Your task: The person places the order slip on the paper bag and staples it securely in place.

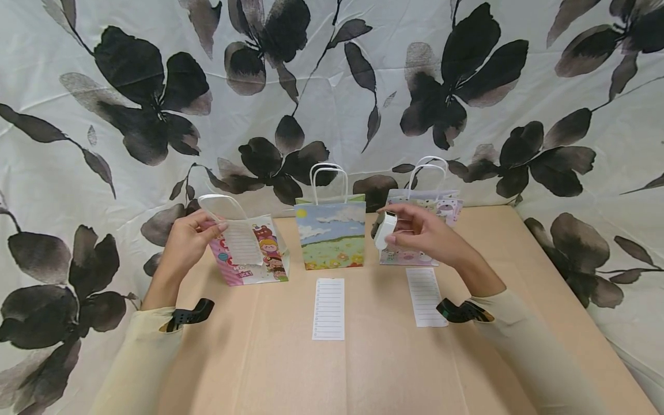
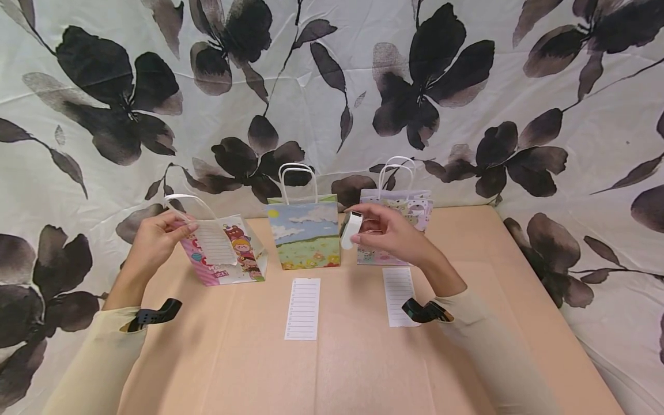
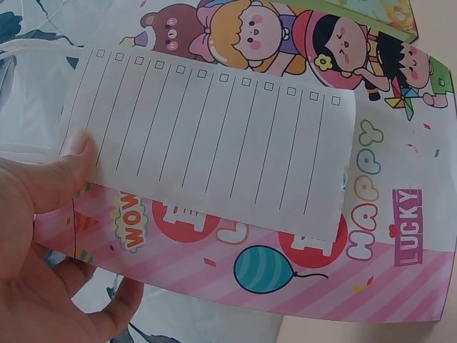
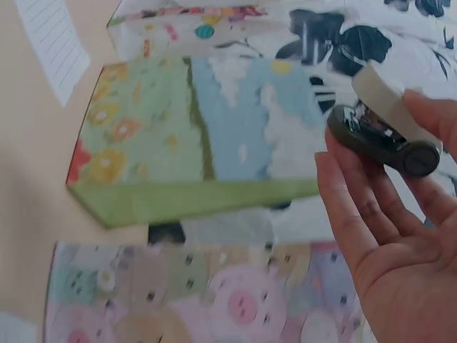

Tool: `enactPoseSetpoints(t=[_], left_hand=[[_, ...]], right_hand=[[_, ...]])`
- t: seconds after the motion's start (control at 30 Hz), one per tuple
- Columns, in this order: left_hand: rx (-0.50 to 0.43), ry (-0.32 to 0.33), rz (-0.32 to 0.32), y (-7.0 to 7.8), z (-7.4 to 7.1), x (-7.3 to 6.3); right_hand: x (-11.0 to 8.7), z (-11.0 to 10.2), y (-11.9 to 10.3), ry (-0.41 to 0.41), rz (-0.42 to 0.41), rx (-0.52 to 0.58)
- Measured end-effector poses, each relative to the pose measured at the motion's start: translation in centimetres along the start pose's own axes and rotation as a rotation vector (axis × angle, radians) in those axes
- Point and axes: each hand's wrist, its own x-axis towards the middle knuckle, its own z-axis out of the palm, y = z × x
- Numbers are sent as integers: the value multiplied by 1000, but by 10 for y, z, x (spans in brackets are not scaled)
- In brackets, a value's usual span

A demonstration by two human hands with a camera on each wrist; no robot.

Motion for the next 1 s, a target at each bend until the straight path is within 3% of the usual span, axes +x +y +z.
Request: enactPoseSetpoints(t=[0.2,0.7,1.0], left_hand=[[-5,-3,8,0,0,1],[-17,-17,6,0,-2,-3],[-2,-12,8,-1,-1,-1]], right_hand=[[20,17,-18,40,-31,-79],[77,57,-58,19,-170,-104],[111,78,-74,93,-215,-153]])
